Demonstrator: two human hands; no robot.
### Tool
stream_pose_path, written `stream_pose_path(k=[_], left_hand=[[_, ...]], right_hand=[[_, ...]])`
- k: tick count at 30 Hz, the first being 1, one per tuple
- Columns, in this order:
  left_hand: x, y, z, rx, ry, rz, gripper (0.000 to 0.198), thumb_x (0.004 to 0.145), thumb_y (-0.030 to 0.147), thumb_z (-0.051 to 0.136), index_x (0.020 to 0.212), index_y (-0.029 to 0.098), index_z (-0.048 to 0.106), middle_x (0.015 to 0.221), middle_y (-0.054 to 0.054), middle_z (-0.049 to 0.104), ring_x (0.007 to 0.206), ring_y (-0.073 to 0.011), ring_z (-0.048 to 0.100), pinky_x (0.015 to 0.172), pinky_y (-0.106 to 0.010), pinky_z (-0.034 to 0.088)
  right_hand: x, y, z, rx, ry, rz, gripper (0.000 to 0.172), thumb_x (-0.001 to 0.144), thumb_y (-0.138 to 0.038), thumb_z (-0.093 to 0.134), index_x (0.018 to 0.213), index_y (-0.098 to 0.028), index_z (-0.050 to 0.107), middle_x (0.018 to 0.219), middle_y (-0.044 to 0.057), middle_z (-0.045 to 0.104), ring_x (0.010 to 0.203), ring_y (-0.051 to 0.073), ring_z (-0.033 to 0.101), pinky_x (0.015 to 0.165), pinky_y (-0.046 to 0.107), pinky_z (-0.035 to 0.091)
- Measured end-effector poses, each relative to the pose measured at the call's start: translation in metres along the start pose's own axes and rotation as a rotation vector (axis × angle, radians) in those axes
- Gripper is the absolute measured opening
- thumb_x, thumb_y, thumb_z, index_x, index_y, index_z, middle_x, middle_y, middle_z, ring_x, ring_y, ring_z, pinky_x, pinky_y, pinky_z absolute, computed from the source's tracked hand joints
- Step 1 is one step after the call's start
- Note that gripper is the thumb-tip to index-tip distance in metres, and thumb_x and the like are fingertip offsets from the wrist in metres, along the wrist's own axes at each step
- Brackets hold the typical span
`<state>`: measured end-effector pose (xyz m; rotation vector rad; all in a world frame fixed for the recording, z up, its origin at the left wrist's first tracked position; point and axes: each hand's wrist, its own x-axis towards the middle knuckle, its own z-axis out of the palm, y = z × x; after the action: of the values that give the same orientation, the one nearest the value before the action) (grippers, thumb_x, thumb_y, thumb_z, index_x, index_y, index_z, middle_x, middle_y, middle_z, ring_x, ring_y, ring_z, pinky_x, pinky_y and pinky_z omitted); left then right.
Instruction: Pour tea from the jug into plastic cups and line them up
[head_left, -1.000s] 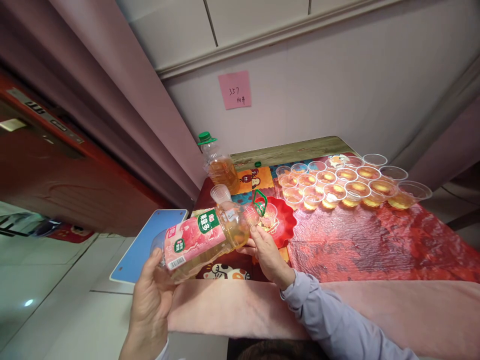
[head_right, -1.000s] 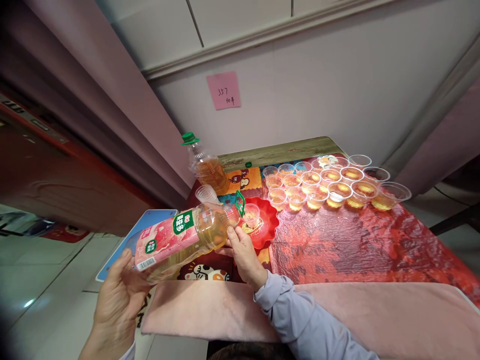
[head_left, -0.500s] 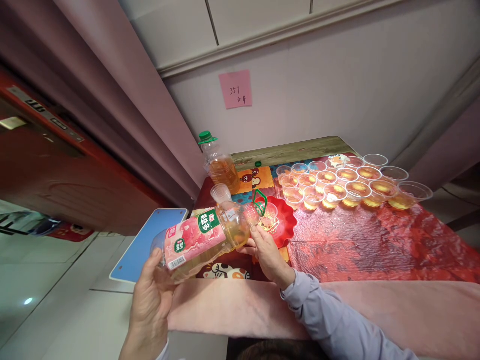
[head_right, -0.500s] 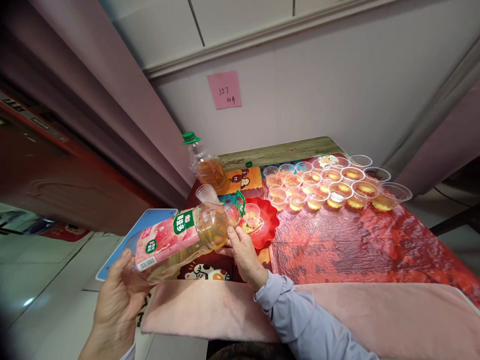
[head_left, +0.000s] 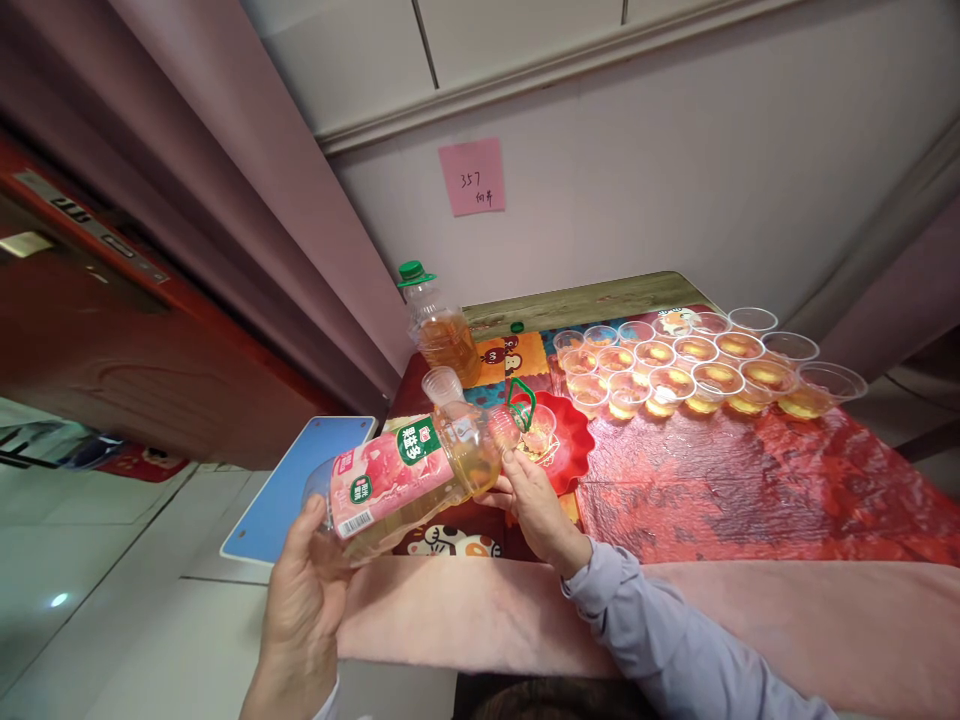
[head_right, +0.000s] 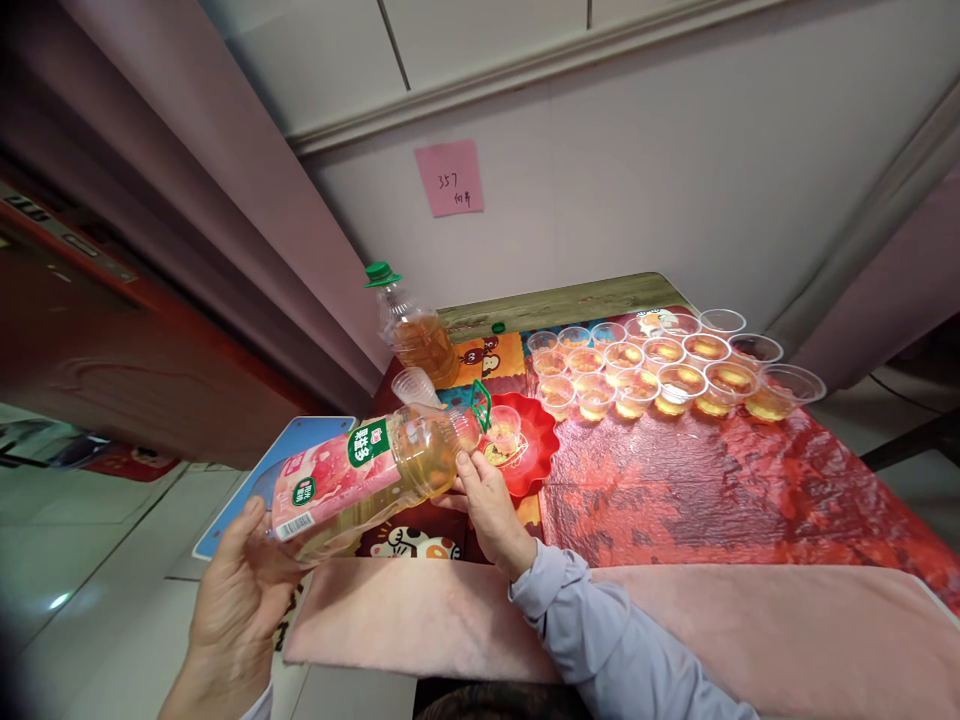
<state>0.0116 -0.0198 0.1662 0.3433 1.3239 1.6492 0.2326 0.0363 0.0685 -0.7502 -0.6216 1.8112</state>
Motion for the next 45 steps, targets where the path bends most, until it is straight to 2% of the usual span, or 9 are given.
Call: stream_pose_path(k=[4,11,17,25,32,36,45], left_hand=[[-0.001,-0.001,0.002,0.040,0.062,0.019,0.054,0.074,0.038,0.095,0.124,0.023,0.080,0.102,-0.009,0.088,0.114,-0.0407,0.081,0.097,-0.049,0.069],[-0.003,0.001,0.005,0.020,0.034,0.029,0.051,0.075,0.035,0.095,0.122,0.023,0.081,0.101,-0.009,0.088,0.114,-0.0408,0.081,0.096,-0.050,0.069],[-0.004,0.001,0.006,0.048,0.065,0.035,0.047,0.073,0.038,0.096,0.114,0.022,0.081,0.102,-0.009,0.088,0.113,-0.0411,0.081,0.097,-0.050,0.069],[-0.004,0.001,0.007,0.035,0.051,0.022,0.052,0.073,0.039,0.095,0.121,0.023,0.081,0.101,-0.009,0.088,0.114,-0.0418,0.081,0.097,-0.051,0.069],[-0.008,0.004,0.014,0.062,0.070,0.035,0.039,0.073,0.037,0.093,0.106,0.020,0.082,0.097,-0.009,0.088,0.108,-0.0419,0.082,0.095,-0.051,0.069],[-0.008,0.003,0.012,0.062,0.072,0.029,0.039,0.073,0.038,0.093,0.106,0.019,0.082,0.098,-0.010,0.087,0.108,-0.0421,0.083,0.094,-0.051,0.070],[-0.010,0.004,0.013,0.063,0.053,0.037,0.040,0.075,0.038,0.093,0.108,0.019,0.082,0.100,-0.010,0.088,0.107,-0.0403,0.083,0.097,-0.049,0.069]], right_hand=[[0.000,-0.001,0.000,0.000,-0.004,-0.004,0.074,0.080,-0.086,0.081,0.127,-0.028,0.072,0.115,0.006,0.083,0.097,0.024,0.083,0.083,0.038,0.068],[0.000,-0.001,0.000,0.000,-0.002,-0.001,0.075,0.080,-0.086,0.082,0.127,-0.029,0.071,0.123,0.006,0.082,0.100,0.024,0.083,0.083,0.037,0.068],[0.001,-0.001,0.000,-0.003,-0.002,0.000,0.075,0.079,-0.086,0.082,0.125,-0.028,0.071,0.118,0.006,0.083,0.099,0.024,0.083,0.083,0.037,0.068],[0.000,-0.001,0.000,-0.015,-0.006,-0.005,0.074,0.083,-0.085,0.079,0.130,-0.029,0.071,0.119,0.007,0.083,0.101,0.025,0.083,0.084,0.038,0.069],[0.001,0.000,-0.001,-0.010,-0.008,-0.009,0.076,0.081,-0.086,0.080,0.130,-0.029,0.072,0.120,0.007,0.083,0.099,0.025,0.083,0.083,0.038,0.069],[0.001,0.000,0.000,-0.005,-0.005,-0.009,0.072,0.082,-0.084,0.081,0.128,-0.029,0.073,0.116,0.006,0.084,0.098,0.025,0.083,0.083,0.038,0.069],[0.002,0.002,-0.001,0.015,0.000,-0.001,0.074,0.079,-0.085,0.083,0.126,-0.028,0.073,0.129,0.007,0.082,0.098,0.023,0.083,0.079,0.034,0.069]])
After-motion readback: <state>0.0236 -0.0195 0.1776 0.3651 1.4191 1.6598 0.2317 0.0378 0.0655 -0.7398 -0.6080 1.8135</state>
